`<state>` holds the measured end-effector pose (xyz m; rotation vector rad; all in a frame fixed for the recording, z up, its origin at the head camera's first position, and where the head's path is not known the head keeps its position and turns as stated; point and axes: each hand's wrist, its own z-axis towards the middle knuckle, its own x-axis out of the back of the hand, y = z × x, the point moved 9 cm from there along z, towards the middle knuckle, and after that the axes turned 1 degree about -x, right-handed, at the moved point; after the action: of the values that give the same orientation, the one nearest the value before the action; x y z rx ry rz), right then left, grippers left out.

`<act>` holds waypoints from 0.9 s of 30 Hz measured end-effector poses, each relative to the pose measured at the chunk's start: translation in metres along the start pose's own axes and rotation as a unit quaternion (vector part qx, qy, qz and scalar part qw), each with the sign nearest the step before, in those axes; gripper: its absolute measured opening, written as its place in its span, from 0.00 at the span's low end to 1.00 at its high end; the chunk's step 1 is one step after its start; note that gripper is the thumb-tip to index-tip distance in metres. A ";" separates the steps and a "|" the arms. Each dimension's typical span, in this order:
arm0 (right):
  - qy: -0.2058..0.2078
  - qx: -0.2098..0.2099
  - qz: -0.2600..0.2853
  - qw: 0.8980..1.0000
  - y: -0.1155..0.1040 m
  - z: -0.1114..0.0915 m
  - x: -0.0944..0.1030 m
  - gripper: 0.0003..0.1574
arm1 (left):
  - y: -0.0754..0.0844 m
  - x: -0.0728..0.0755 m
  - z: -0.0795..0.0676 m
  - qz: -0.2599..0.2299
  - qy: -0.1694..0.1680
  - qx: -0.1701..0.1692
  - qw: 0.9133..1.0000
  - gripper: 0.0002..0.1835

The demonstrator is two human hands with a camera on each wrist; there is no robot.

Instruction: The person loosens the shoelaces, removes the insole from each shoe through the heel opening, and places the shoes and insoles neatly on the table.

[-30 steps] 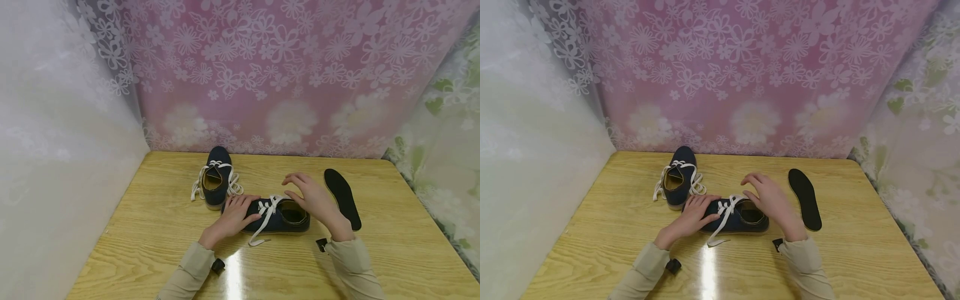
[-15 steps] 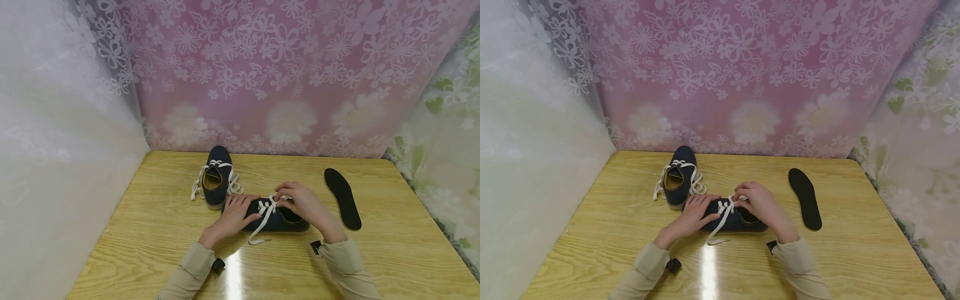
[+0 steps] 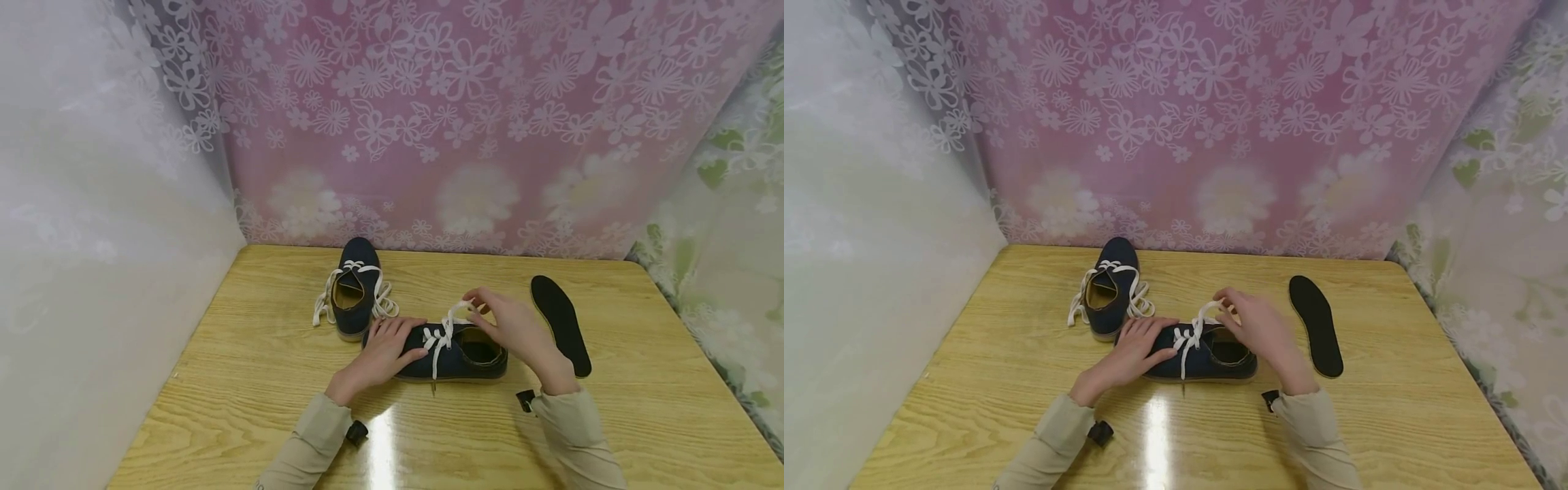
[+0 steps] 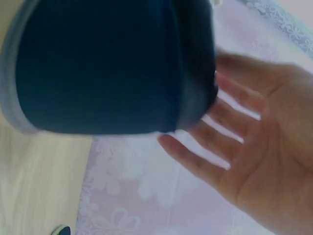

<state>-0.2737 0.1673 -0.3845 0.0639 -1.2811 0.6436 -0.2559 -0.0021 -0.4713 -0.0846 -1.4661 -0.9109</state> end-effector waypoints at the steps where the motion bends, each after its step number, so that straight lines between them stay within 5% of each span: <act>1: -0.028 0.016 0.009 0.999 -0.003 0.000 -0.006 0.22 | 0.000 0.000 0.000 0.001 -0.001 0.001 1.000 0.31; 4: -0.066 0.055 0.025 0.996 -0.011 -0.002 -0.016 0.25 | 0.000 -0.001 0.000 0.000 -0.003 0.002 1.000 0.31; 11: -0.068 0.103 0.017 0.992 -0.026 -0.004 -0.021 0.13 | 0.000 -0.001 0.000 -0.001 -0.004 0.005 1.000 0.31; 27: -0.034 0.092 0.005 0.995 -0.030 -0.001 -0.020 0.04 | 0.000 0.000 0.001 -0.001 -0.002 0.003 1.000 0.31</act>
<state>-0.2615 0.1348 -0.3939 0.2334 -1.2854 0.7716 -0.2567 -0.0021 -0.4711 -0.0813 -1.4725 -0.9090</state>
